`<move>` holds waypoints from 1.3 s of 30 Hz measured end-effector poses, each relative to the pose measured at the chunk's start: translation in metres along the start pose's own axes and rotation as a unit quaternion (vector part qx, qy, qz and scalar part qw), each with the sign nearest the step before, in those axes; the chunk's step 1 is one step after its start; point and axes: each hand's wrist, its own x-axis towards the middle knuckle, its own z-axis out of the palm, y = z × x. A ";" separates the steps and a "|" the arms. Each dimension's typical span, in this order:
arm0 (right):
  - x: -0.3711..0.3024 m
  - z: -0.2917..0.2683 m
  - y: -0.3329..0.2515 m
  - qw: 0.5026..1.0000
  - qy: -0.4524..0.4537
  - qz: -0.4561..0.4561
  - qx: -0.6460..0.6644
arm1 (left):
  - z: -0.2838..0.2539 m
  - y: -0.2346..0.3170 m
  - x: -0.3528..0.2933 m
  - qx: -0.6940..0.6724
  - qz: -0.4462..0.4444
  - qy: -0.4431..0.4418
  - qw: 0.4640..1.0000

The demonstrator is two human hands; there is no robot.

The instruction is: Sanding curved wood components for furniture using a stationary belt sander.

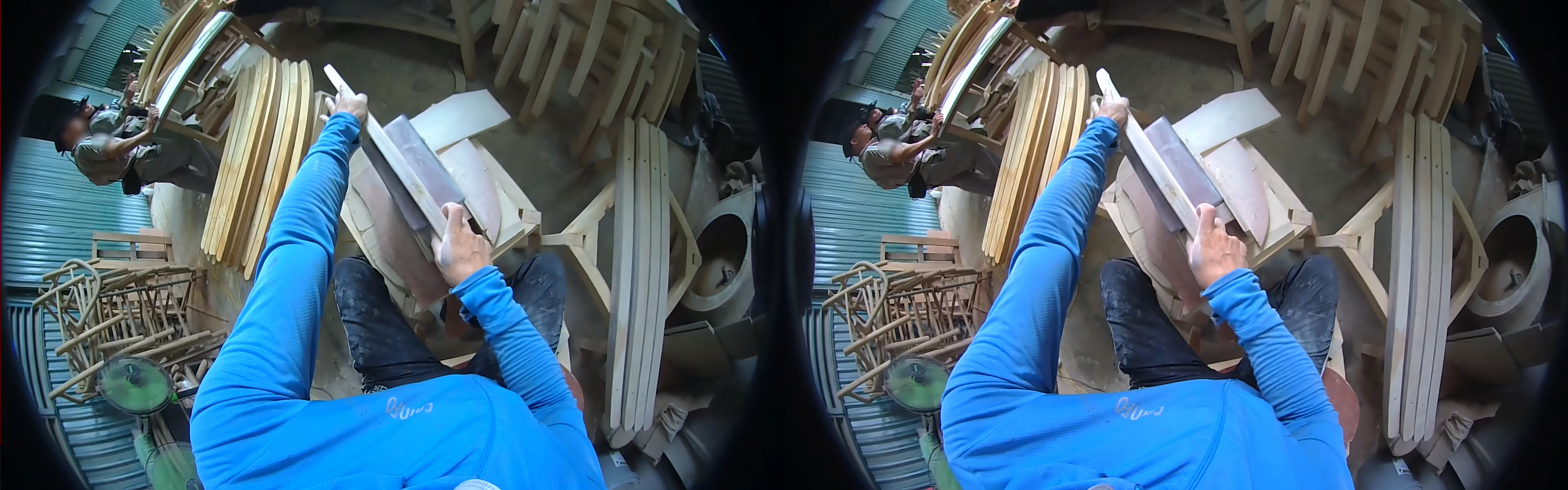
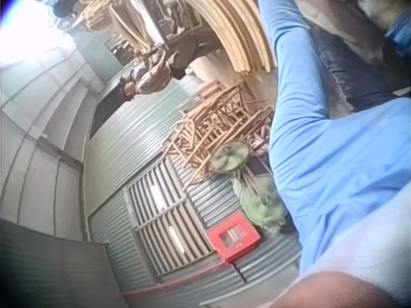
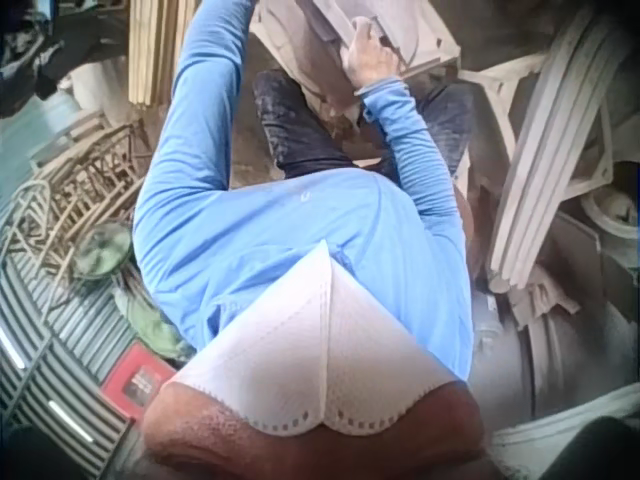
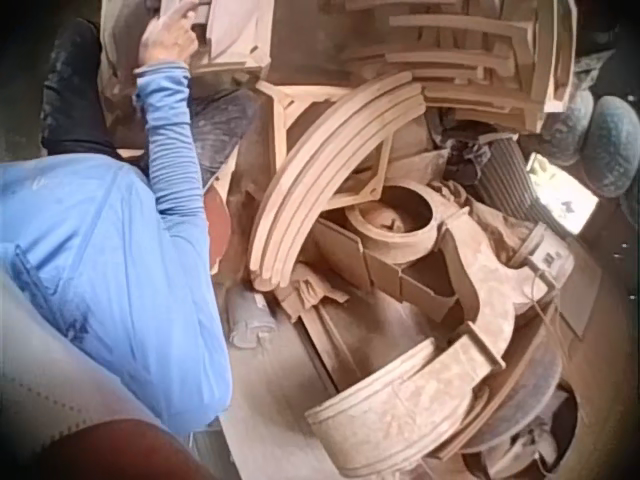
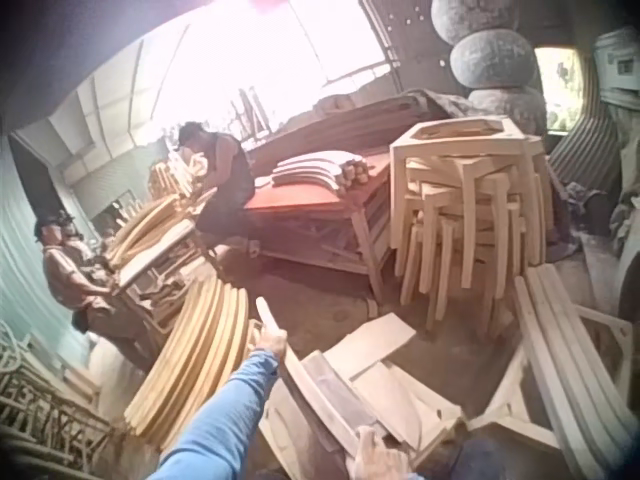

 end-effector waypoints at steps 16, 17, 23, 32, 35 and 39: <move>-0.174 -0.059 0.094 0.993 -0.018 -0.114 0.033 | -0.037 0.139 -0.276 -0.175 -0.056 0.005 0.983; -0.175 -0.058 0.096 0.991 -0.021 -0.130 0.031 | -0.040 0.137 -0.267 -0.171 -0.058 0.007 0.984; -0.120 -0.049 0.068 0.984 0.082 -0.143 -0.071 | -0.029 0.135 -0.189 -0.182 -0.101 -0.051 0.977; -0.017 -0.035 0.016 0.963 0.072 -0.159 -0.205 | -0.027 0.092 -0.072 -0.243 -0.134 -0.088 0.957; 0.021 -0.024 0.001 0.963 0.069 -0.151 -0.211 | -0.010 0.083 -0.031 -0.220 -0.135 -0.082 0.963; 0.079 0.002 -0.018 0.962 0.073 -0.176 -0.194 | -0.006 0.046 0.035 -0.197 -0.147 -0.086 0.965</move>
